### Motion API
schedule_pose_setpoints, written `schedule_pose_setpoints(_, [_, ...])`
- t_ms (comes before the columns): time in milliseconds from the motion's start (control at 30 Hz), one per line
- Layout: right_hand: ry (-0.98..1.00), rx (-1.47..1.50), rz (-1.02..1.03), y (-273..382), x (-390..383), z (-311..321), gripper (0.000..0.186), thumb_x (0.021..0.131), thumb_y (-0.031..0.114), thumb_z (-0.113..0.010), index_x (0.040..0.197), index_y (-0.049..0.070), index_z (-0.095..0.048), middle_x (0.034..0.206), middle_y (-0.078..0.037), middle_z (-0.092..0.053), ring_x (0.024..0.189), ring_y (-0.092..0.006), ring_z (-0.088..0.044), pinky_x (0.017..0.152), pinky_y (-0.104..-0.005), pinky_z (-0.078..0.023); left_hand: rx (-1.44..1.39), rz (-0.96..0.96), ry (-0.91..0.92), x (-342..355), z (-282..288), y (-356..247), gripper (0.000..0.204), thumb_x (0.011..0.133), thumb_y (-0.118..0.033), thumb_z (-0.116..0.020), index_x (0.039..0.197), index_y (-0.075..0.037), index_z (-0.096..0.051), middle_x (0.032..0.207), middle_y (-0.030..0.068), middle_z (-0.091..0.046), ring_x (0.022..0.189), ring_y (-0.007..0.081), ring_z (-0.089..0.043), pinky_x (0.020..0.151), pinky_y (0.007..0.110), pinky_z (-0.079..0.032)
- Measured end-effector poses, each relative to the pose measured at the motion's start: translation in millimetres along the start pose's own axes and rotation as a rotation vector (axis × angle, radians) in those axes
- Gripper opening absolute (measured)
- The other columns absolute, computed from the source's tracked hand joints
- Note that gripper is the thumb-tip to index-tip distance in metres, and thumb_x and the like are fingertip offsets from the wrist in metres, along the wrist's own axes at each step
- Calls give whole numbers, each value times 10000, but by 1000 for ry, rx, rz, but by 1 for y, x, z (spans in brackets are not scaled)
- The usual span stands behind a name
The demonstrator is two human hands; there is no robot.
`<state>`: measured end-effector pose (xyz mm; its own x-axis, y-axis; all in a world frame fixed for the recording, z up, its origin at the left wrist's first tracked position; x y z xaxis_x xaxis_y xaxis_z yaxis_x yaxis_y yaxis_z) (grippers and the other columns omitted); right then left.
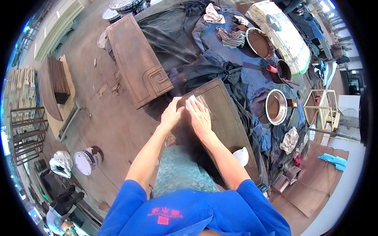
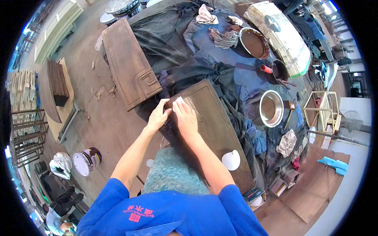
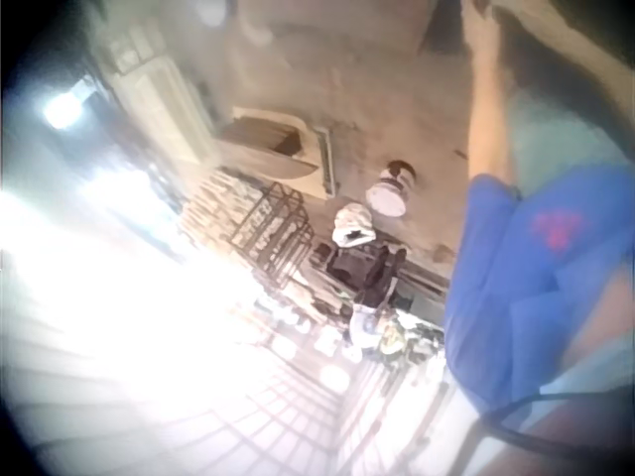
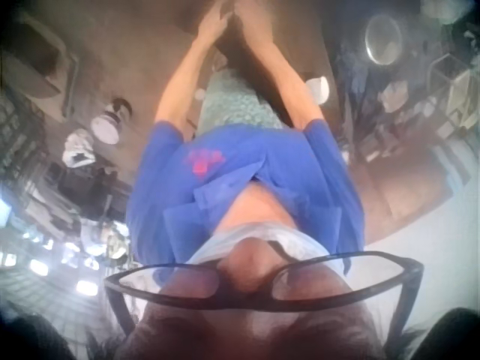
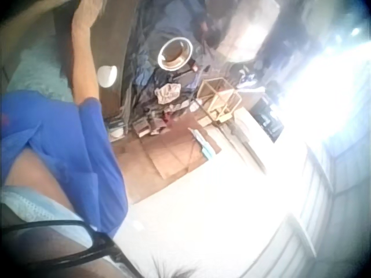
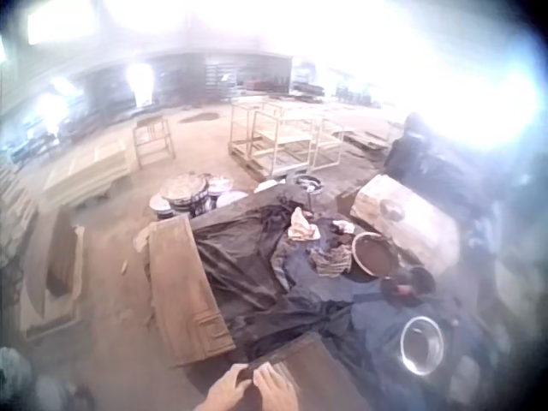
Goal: The person picks up a wooden panel from a stack and places it on a workbench. They apply a liquid finish to the panel using a cloth, wiping the surface repeatedly. The person then moves to a second panel and repeats the application process.
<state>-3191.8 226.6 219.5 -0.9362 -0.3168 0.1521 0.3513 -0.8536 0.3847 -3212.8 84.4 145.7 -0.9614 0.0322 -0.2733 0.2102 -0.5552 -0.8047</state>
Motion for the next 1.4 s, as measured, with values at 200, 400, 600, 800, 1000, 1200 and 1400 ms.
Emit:
schedule_pose_setpoints(200, [9, -8, -108, -14, -69, 24, 470, 976, 86, -526, 1440, 74, -604, 1499, -107, -598, 1396, -246, -532, 1062, -402, -441, -2, -25, -11, 0, 3, -1, 472, 978, -293, -674, 1400, -158, -510, 1233, 198, -690, 1150, 389, -673, 994, 466, -519])
schedule_pose_setpoints(400, [-13, -19, -18, -21, 1, 20, 457, 997, 117, -523, 1445, 74, -606, 1510, -105, -598, 1420, -223, -521, 1053, -389, -450, 11, 42, 44, -2, 5, -4, 473, 976, -282, -673, 1402, -158, -506, 1309, 209, -670, 1243, 402, -641, 1032, 468, -504])
schedule_pose_setpoints(600, [12, 12, -41, -29, -33, 26, 494, 976, 77, -514, 1464, 68, -590, 1517, -123, -586, 1419, -245, -518, 1101, -389, -422, -58, 17, 48, 1, -2, -3, 479, 968, -270, -676, 1400, -155, -506, 1313, 218, -661, 1240, 414, -635, 1034, 468, -501])
schedule_pose_setpoints(800, [61, 28, 10, -29, -30, 26, 477, 993, 79, -498, 1460, 77, -595, 1540, -121, -570, 1449, -239, -502, 1105, -400, -417, 9, 32, -11, -2, 6, 3, 478, 951, -256, -690, 1381, -139, -517, 1276, 210, -679, 1222, 408, -642, 1016, 462, -509])
schedule_pose_setpoints(1000, [60, -6, -9, -37, -4, 19, 487, 1000, 60, -462, 1471, 85, -584, 1541, -120, -570, 1461, -239, -496, 1110, -419, -416, -16, 90, 60, 5, -1, -9, 483, 943, -279, -703, 1371, -141, -525, 1294, 209, -678, 1231, 393, -644, 1026, 462, -510])
schedule_pose_setpoints(1200, [108, 67, -34, -39, -68, 18, 485, 975, 59, -520, 1453, 90, -595, 1522, -109, -586, 1467, -232, -488, 1114, -462, -423, -3, 44, -18, 1, 5, 9, 479, 947, -274, -706, 1374, -150, -526, 1255, 195, -691, 1203, 392, -659, 995, 456, -521])
schedule_pose_setpoints(1400, [37, 53, 11, -34, 8, 15, 491, 980, 31, -475, 1455, 66, -591, 1506, -136, -595, 1447, -264, -504, 1118, -451, -412, -3, 69, 34, 4, -1, -3, 485, 950, -279, -705, 1382, -158, -522, 1208, 200, -701, 1172, 395, -671, 979, 470, -523])
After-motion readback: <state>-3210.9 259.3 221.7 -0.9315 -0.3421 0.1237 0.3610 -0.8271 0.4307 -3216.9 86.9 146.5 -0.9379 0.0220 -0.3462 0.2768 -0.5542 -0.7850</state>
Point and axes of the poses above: each hand's wrist, its own x-axis towards the middle knuckle, its own z-axis out of the back of the hand, y = z × x, the point moved 9 cm from there along x, towards the middle knuckle
